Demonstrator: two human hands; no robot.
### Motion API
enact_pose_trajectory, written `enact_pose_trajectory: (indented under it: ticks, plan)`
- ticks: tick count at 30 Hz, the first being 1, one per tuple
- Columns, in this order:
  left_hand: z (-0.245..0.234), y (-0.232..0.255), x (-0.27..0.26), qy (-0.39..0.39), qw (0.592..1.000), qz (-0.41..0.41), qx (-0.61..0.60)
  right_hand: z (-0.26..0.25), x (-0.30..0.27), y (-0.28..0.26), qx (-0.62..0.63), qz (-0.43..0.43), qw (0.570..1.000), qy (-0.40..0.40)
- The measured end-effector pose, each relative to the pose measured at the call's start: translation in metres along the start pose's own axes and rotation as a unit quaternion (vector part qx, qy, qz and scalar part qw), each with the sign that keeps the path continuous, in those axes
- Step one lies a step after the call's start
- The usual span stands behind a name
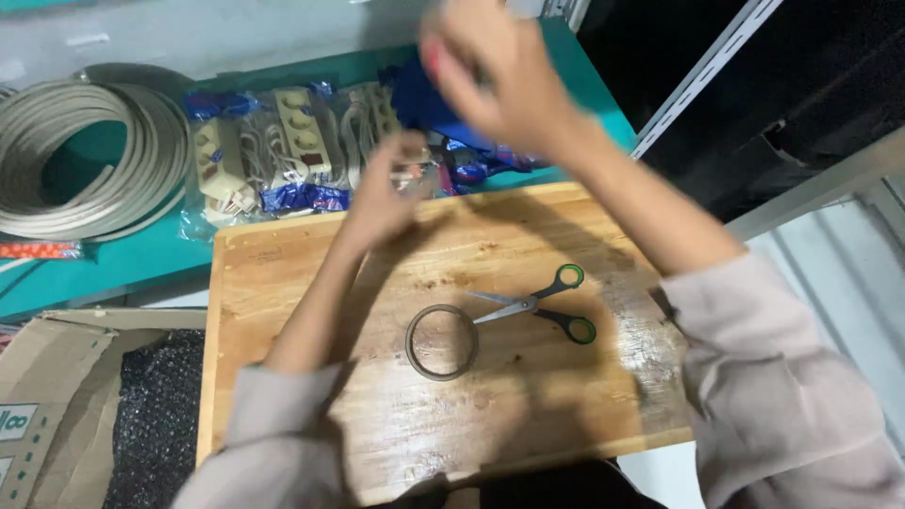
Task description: The person repeatedly pulls a length of white adhesive tape from a roll, cuts it with scissors, and places the cut piece onto a shelf. This process is performed multiple times in a repetitive sequence.
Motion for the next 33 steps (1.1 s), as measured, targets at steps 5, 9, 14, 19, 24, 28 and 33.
enact_pose_trajectory:
  ticks: [5, 9, 14, 19, 24, 28, 33]
  plan:
    - [0.014, 0.039, -0.134, -0.351, 0.803, -0.131, 0.463, 0.01, -0.109, -0.088, 0.234, 0.16, 0.931, -0.228]
    - [0.017, 0.015, -0.171, -0.358, 0.815, -0.128, 0.438, 0.012, -0.143, -0.137, 0.283, 0.176, 0.907, -0.257]
    - [0.012, -0.024, -0.171, -0.146, 0.949, -0.077, 0.269, 0.025, -0.178, -0.161, 0.347, 0.218, 0.905, -0.113]
    - [0.024, -0.031, -0.18, -0.084, 0.984, -0.061, 0.148, 0.053, -0.209, -0.175, 0.417, 0.267, 0.868, -0.02]
    - [0.027, -0.03, -0.186, -0.082, 0.991, -0.027, 0.102, 0.037, -0.186, -0.187, 0.397, 0.279, 0.874, 0.014]
    - [0.028, -0.025, -0.184, -0.101, 0.988, 0.01, 0.114, 0.039, -0.191, -0.186, 0.343, 0.29, 0.893, 0.034]
    - [0.028, -0.026, -0.189, -0.118, 0.982, 0.022, 0.145, 0.036, -0.192, -0.19, 0.303, 0.342, 0.889, 0.025]
Point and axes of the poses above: each hand's wrist, its own x-axis towards the middle knuckle, its own z-axis out of the palm, y = z × x, the point moved 1 cm from there along x, towards the middle knuckle, and after that the axes turned 11 degrees about -z, right-handed, at the moved point
